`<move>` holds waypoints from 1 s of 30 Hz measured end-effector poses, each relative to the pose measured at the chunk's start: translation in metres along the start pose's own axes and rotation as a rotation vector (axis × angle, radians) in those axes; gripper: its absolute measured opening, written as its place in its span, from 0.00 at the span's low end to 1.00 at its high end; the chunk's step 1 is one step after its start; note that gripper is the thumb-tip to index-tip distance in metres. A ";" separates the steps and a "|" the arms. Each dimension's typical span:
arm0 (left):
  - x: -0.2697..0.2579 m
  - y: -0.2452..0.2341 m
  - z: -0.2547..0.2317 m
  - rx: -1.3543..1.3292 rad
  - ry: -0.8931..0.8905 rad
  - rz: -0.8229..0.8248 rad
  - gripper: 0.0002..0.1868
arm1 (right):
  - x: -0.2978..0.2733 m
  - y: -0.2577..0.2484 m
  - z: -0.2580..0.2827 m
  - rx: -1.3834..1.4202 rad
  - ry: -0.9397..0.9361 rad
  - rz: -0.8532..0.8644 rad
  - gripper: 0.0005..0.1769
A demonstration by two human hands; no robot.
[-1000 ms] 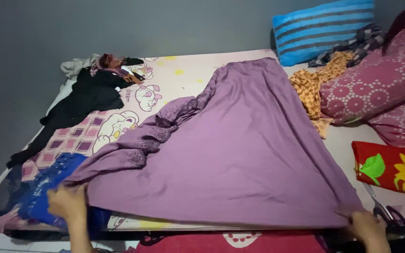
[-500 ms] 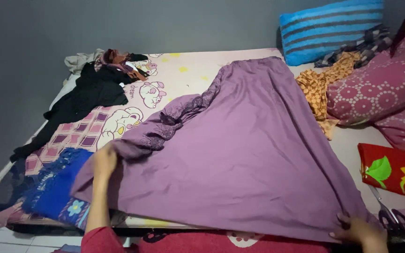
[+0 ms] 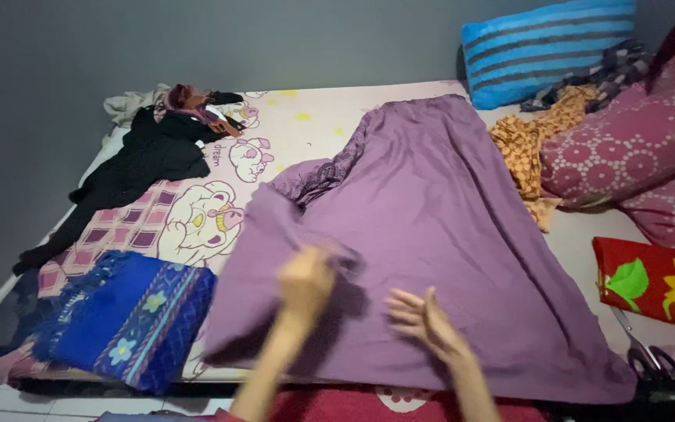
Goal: The person folds a purple garment on a bed, repeatedly unfolding and refolding it to achieve a neat rectangular shape. The person then picks up a black garment and places it on the bed.
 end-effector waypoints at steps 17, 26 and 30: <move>-0.183 0.008 0.071 0.374 -0.212 1.040 0.49 | 0.036 -0.145 -0.012 0.354 0.078 -0.619 0.30; -0.170 -0.080 0.128 -0.095 -0.410 0.293 0.15 | 0.037 -0.179 -0.040 0.190 0.050 -0.319 0.20; -0.178 -0.076 0.136 0.048 -0.135 -0.005 0.11 | 0.034 -0.178 -0.068 0.641 -0.154 -0.184 0.22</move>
Point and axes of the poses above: each hand's wrist, its own x-axis towards the middle knuckle, its own y-axis out of the palm, z = x × y, the point moved 5 cm from there along x, towards the middle knuckle, and after that the axes turned 12 degrees about -y, right-handed, at the moved point
